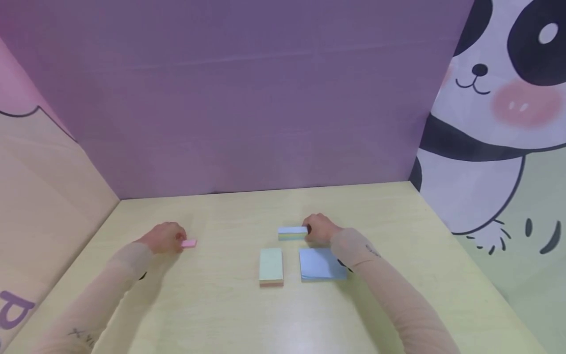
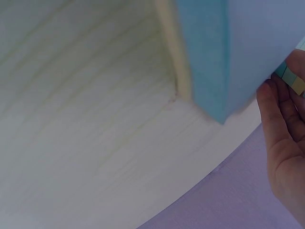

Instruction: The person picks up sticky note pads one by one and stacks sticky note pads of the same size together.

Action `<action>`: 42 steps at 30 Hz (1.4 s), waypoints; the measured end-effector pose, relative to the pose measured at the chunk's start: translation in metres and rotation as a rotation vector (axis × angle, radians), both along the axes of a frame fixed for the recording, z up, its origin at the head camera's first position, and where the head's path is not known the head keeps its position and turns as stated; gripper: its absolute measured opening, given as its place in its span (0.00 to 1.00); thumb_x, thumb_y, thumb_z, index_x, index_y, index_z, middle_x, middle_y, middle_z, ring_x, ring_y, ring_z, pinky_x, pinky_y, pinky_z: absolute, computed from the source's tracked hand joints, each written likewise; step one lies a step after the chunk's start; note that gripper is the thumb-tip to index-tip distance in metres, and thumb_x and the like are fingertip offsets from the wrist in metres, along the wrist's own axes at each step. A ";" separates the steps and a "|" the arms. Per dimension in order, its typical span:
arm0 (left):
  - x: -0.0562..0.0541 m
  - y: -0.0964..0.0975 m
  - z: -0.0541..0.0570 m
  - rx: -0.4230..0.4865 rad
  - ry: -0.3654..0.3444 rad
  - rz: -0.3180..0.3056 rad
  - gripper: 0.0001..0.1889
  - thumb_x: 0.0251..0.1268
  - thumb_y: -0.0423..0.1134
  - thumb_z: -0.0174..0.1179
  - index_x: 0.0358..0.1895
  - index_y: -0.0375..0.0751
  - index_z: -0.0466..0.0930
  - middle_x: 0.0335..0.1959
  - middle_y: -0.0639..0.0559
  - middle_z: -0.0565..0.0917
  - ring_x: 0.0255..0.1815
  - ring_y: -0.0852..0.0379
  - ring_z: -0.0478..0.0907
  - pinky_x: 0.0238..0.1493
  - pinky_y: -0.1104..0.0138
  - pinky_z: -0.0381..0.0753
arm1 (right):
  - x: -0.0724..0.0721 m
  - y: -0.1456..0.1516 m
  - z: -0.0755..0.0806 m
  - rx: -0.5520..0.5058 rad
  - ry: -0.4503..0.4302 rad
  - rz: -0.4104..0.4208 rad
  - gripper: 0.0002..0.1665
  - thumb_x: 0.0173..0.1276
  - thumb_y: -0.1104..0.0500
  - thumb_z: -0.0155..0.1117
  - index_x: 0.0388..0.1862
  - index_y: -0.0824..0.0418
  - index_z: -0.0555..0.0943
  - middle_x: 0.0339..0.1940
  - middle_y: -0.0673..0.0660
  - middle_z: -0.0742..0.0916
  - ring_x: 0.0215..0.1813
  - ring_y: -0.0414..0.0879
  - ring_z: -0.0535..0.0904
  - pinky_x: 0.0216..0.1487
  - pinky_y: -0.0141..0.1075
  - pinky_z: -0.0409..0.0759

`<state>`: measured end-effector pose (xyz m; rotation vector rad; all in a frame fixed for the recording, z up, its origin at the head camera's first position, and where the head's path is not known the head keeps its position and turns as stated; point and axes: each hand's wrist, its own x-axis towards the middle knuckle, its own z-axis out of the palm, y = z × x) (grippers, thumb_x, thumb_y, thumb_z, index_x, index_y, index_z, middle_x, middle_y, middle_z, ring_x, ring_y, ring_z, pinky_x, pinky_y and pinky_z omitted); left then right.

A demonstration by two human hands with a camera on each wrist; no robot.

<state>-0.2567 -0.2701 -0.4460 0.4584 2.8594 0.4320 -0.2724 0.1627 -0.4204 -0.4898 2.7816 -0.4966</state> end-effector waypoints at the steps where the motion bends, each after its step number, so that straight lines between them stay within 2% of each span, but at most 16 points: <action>1: 0.000 -0.003 -0.001 0.010 -0.007 0.002 0.09 0.50 0.32 0.63 0.37 0.37 0.81 0.33 0.48 0.81 0.34 0.52 0.73 0.43 0.56 0.74 | 0.000 0.000 0.000 -0.002 -0.003 -0.001 0.14 0.53 0.65 0.64 0.40 0.60 0.82 0.32 0.51 0.82 0.33 0.44 0.72 0.39 0.37 0.73; 6: -0.003 -0.020 -0.013 0.093 -0.022 0.006 0.10 0.50 0.33 0.64 0.38 0.38 0.81 0.34 0.50 0.81 0.34 0.53 0.72 0.42 0.57 0.73 | 0.001 -0.001 0.000 -0.005 -0.011 -0.007 0.13 0.53 0.65 0.63 0.40 0.60 0.82 0.31 0.51 0.82 0.32 0.45 0.72 0.39 0.37 0.73; 9: -0.003 -0.024 -0.017 0.128 -0.012 -0.002 0.09 0.50 0.32 0.63 0.37 0.38 0.82 0.33 0.50 0.81 0.34 0.54 0.72 0.42 0.57 0.73 | 0.002 0.000 0.000 0.000 0.002 0.008 0.13 0.53 0.65 0.63 0.40 0.60 0.82 0.31 0.51 0.82 0.32 0.45 0.72 0.39 0.37 0.73; 15: 0.000 -0.023 -0.011 0.117 0.001 -0.022 0.07 0.50 0.30 0.63 0.35 0.38 0.82 0.31 0.50 0.82 0.32 0.54 0.72 0.41 0.57 0.73 | 0.001 -0.001 0.001 0.003 -0.002 0.000 0.14 0.53 0.65 0.63 0.41 0.61 0.82 0.32 0.52 0.82 0.33 0.45 0.72 0.39 0.36 0.73; 22: 0.001 -0.022 -0.008 0.111 -0.036 -0.029 0.07 0.51 0.29 0.62 0.35 0.38 0.83 0.31 0.51 0.82 0.32 0.55 0.72 0.41 0.58 0.74 | 0.001 -0.003 0.002 0.007 -0.028 -0.029 0.14 0.53 0.65 0.63 0.41 0.60 0.82 0.33 0.51 0.82 0.33 0.45 0.72 0.39 0.36 0.73; 30: 0.001 -0.022 -0.007 0.096 -0.047 -0.041 0.09 0.52 0.30 0.62 0.38 0.37 0.82 0.33 0.50 0.82 0.33 0.55 0.73 0.43 0.57 0.75 | 0.001 -0.002 0.003 0.010 -0.021 -0.016 0.14 0.53 0.65 0.64 0.41 0.60 0.82 0.32 0.51 0.82 0.33 0.44 0.72 0.39 0.36 0.73; 36: -0.003 -0.020 -0.007 0.073 -0.040 -0.059 0.09 0.52 0.32 0.63 0.38 0.38 0.83 0.34 0.51 0.82 0.33 0.55 0.73 0.43 0.56 0.74 | 0.001 -0.001 0.003 0.007 -0.029 -0.018 0.15 0.53 0.65 0.64 0.42 0.61 0.81 0.33 0.52 0.82 0.34 0.45 0.73 0.40 0.37 0.73; 42: -0.005 -0.009 -0.001 0.076 -0.010 -0.103 0.08 0.52 0.32 0.63 0.37 0.37 0.83 0.32 0.51 0.82 0.31 0.55 0.72 0.40 0.60 0.73 | 0.001 -0.002 0.002 0.007 -0.027 -0.024 0.16 0.52 0.65 0.64 0.42 0.61 0.81 0.34 0.52 0.82 0.34 0.45 0.73 0.41 0.37 0.73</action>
